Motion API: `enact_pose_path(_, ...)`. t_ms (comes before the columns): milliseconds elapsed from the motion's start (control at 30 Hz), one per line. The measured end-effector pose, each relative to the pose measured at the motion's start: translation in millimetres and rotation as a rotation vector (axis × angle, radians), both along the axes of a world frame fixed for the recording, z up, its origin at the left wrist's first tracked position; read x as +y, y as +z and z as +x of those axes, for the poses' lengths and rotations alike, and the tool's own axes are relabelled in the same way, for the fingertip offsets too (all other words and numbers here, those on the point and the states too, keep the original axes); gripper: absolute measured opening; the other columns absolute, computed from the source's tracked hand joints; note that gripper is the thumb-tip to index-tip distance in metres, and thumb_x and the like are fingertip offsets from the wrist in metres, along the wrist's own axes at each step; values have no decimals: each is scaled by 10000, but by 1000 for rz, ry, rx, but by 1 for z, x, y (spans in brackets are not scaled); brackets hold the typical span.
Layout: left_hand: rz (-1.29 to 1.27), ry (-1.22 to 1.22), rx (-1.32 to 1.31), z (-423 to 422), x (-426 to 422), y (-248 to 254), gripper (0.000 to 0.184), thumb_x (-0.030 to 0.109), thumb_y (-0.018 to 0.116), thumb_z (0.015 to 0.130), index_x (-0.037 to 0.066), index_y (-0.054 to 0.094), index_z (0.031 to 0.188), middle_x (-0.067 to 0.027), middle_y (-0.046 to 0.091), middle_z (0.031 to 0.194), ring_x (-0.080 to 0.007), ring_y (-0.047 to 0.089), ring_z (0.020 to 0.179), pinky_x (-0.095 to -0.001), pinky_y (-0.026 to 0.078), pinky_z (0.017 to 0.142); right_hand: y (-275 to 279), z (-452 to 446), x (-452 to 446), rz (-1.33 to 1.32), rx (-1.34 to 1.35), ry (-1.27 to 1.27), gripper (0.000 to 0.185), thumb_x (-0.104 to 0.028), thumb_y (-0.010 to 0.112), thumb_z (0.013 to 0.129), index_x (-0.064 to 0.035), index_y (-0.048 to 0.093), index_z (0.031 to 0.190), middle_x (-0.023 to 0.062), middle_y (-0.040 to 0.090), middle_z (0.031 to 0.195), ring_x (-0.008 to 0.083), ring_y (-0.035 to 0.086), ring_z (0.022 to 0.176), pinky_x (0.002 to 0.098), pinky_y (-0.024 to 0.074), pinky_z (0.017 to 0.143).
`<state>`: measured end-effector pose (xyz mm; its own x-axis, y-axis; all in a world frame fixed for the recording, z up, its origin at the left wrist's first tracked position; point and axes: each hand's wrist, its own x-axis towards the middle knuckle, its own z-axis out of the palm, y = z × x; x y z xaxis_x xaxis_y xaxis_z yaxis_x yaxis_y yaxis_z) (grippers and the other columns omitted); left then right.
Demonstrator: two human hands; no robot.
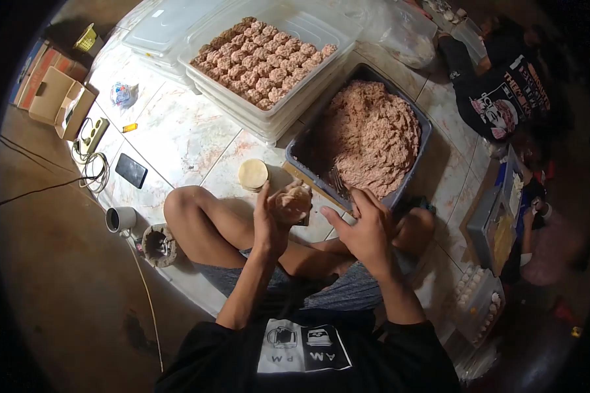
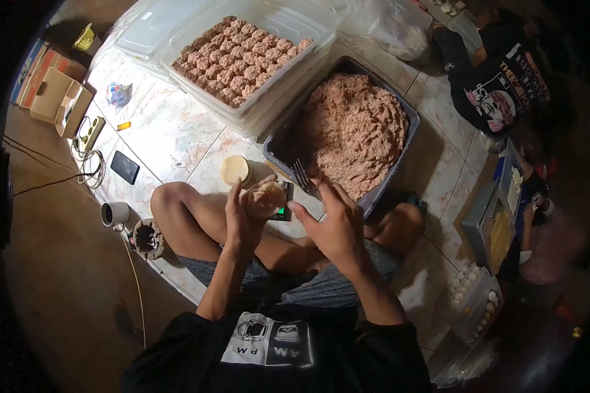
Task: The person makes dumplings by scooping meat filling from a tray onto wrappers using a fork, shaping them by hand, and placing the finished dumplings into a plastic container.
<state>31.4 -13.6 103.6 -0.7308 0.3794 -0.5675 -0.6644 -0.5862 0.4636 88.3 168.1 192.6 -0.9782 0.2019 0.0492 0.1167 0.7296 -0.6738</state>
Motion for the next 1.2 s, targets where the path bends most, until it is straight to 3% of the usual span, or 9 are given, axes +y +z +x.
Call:
enact_pose_path(400,-222,178,161,0,-21,-25,420,239,531,1098,-31,630,1405,-115,720,1252,-213,734,1090,-349,568,997,-9,-31,-21,-171,195,224,170,-149,714,964,-1,651,1021,186,662,862,416,671,767,484,530,716)
enact_pose_path(533,-1775,-67,1027,-41,-24,-38,695,508,499,1111,64,406,1638,-217,396,1688,-405,335,1584,-662,227,1257,21,-32,-16,-135,112,133,176,-87,643,979,-9,612,1134,239,712,970,454,724,919,499,558,767)
enact_pose_path(600,-1679,-586,805,-32,-14,-67,869,638,497,1064,157,208,1727,-187,135,1794,-438,19,1656,-764,-16,1230,31,-33,-11,-200,106,87,190,-81,634,985,-7,606,1158,254,716,992,461,734,955,466,573,784)
enact_pose_path(733,-1818,-382,853,-38,-10,-58,1033,713,538,1006,160,73,1743,-204,60,1799,-480,-55,1643,-801,-18,1207,51,-22,-2,-316,106,33,152,-94,617,1022,-2,613,1143,208,721,970,358,760,889,416,581,785)
enact_pose_path(767,-1892,-142,966,-34,-6,-40,829,596,653,1006,75,430,1611,-269,462,1608,-451,395,1520,-681,317,1185,53,-18,-6,-348,194,37,147,-103,618,1030,-1,615,1136,194,720,961,325,758,870,407,580,783)
enact_pose_path(900,-470,-251,938,-19,-1,-48,336,282,801,938,30,604,838,-40,598,772,-162,537,697,-304,456,657,22,-24,0,-441,-84,160,213,-224,679,1056,-24,647,1122,168,733,923,279,745,844,399,570,769)
enact_pose_path(933,-309,-301,823,-10,1,-45,279,227,849,898,53,637,848,-37,651,821,-156,578,751,-319,488,689,22,-29,3,-284,-157,242,238,-258,679,1060,-31,655,1129,178,738,912,302,751,860,414,571,772)
enact_pose_path(967,-475,-393,858,-4,-2,-41,236,208,833,918,60,659,859,-34,673,851,-153,603,773,-324,503,693,28,-31,5,-293,-138,133,323,-322,639,1086,-2,679,1120,161,713,887,216,703,835,381,546,788)
enact_pose_path(1200,-979,-267,1124,-19,-22,-25,124,71,801,929,21,719,1008,-42,742,906,-143,714,842,-300,565,733,-38,-60,53,320,-266,91,213,-147,620,990,44,714,990,302,710,906,493,695,910,567,538,837)
